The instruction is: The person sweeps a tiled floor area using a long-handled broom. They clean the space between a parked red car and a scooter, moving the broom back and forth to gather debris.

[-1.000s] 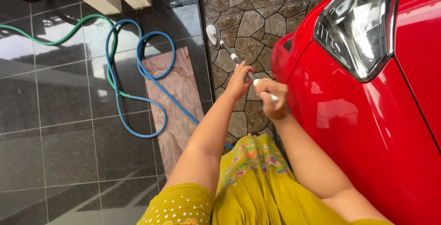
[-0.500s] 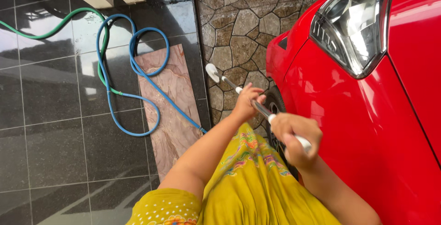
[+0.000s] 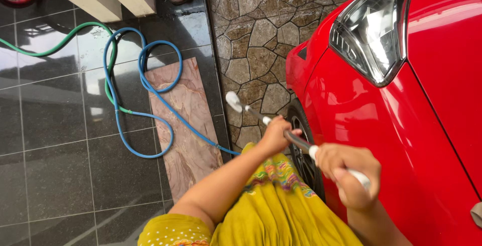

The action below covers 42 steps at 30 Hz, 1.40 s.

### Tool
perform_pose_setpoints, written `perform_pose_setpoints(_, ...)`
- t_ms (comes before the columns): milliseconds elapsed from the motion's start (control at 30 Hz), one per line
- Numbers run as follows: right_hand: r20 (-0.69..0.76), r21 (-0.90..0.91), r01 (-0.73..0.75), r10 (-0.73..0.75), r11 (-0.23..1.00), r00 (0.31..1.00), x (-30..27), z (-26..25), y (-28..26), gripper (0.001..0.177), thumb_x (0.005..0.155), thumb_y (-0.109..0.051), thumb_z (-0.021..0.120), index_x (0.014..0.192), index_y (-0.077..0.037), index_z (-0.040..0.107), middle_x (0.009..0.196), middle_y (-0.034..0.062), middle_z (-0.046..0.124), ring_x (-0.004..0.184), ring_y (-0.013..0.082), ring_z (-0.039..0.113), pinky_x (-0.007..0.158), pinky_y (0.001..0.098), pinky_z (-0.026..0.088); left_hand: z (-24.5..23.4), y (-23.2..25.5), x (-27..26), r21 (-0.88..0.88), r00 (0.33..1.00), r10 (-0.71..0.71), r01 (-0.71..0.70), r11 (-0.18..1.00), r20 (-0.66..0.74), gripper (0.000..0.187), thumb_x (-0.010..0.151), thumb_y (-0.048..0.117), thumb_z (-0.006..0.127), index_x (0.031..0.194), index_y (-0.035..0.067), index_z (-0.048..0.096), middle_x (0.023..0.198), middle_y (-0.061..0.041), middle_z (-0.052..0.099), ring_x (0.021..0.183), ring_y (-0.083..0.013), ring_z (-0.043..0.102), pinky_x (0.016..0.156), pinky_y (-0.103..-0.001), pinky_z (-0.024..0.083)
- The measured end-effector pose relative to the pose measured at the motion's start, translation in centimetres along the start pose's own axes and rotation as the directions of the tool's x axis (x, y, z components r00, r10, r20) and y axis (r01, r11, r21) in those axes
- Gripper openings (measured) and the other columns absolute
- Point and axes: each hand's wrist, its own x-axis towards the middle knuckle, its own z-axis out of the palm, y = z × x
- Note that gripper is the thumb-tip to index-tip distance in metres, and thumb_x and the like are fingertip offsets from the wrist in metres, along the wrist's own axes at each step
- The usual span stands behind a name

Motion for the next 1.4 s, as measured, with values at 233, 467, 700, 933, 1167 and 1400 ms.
perform_pose_setpoints(233, -0.158, -0.051, 0.105, -0.112, 0.993, 0.981, 3.0, 3.2, 2.2, 0.014, 0.073, -0.009, 0.046, 0.063, -0.001, 0.04, 0.058, 0.0086, 0.045, 0.051, 0.0192, 0.043, 0.056, 0.0373, 0.042, -2.9, -0.6, 2.9, -0.152, 0.985, 0.147, -0.16, 0.975, -0.095, 0.019, 0.093, 0.016, 0.072, 0.082, 0.004, 0.062, 0.103, -0.01, 0.072, 0.117, -0.037, 0.062, 0.115, -0.052, 0.041)
perform_pose_setpoints(467, -0.148, -0.088, 0.138, -0.15, 0.986, 0.977, 4.1, 4.6, 2.8, 0.014, 0.074, -0.009, 0.047, 0.064, -0.001, 0.041, 0.057, 0.0087, 0.046, 0.05, 0.0193, 0.044, 0.056, 0.0374, 0.044, -4.7, -1.6, 3.0, -0.176, 0.992, 0.084, -0.1, 0.979, -0.098, 0.03, 0.091, 0.013, 0.075, 0.072, 0.004, 0.053, 0.122, -0.012, 0.07, 0.136, -0.0435, 0.052, 0.111, -0.05, 0.042)
perform_pose_setpoints(700, 0.009, -0.213, 0.276, -0.281, 0.937, 0.96, 2.0, 7.7, 8.9, 0.009, 0.074, -0.007, 0.05, 0.069, -0.001, 0.048, 0.066, 0.0123, 0.055, 0.06, 0.0269, 0.058, 0.065, 0.0395, 0.055, -4.4, -10.3, 1.5, -0.005, 0.954, 0.17, -0.176, 0.984, -0.248, 0.026, 0.084, 0.009, 0.078, 0.075, 0.004, 0.055, 0.119, -0.013, 0.069, 0.13, -0.0435, 0.054, 0.115, -0.054, 0.04)
perform_pose_setpoints(933, 0.146, -0.38, 0.289, -0.252, 0.879, 0.957, 8.0, 9.3, 20.3, 0.004, 0.081, 0.0, 0.053, 0.081, 0.002, 0.057, 0.082, 0.0171, 0.061, 0.078, 0.0345, 0.065, 0.079, 0.041, 0.056, -9.6, -21.0, 9.6, -0.197, 0.946, -0.307, 0.282, 0.939, -0.109, 0.051, 0.066, 0.013, 0.069, 0.116, 0.006, 0.06, 0.114, -0.015, 0.051, 0.1, -0.0368, 0.056, 0.08, -0.045, 0.054)
perform_pose_setpoints(1167, -0.073, -0.501, 0.155, -0.22, 0.852, 0.973, 2.9, 7.2, 10.0, 0.01, 0.083, -0.001, 0.052, 0.081, 0.005, 0.059, 0.076, 0.0146, 0.062, 0.071, 0.0271, 0.066, 0.073, 0.0367, 0.057, -2.0, -12.0, 8.7, -0.598, 0.999, -0.032, 0.032, 0.801, 0.01, 0.023, 0.083, 0.022, 0.073, 0.09, 0.009, 0.056, 0.089, -0.009, 0.057, 0.088, -0.0322, 0.057, 0.083, -0.046, 0.052)
perform_pose_setpoints(1400, -0.257, -0.303, 0.018, -0.1, 0.953, 0.961, -4.7, 4.5, 0.6, 0.013, 0.075, -0.006, 0.047, 0.073, 0.006, 0.052, 0.066, 0.0127, 0.06, 0.056, 0.0185, 0.056, 0.063, 0.0323, 0.053, 1.3, 0.1, 1.2, -0.098, 0.958, 0.232, -0.218, 0.971, 0.17, 0.031, 0.086, 0.024, 0.084, 0.072, 0.008, 0.061, 0.079, -0.012, 0.064, 0.086, -0.0359, 0.059, 0.081, -0.047, 0.048)
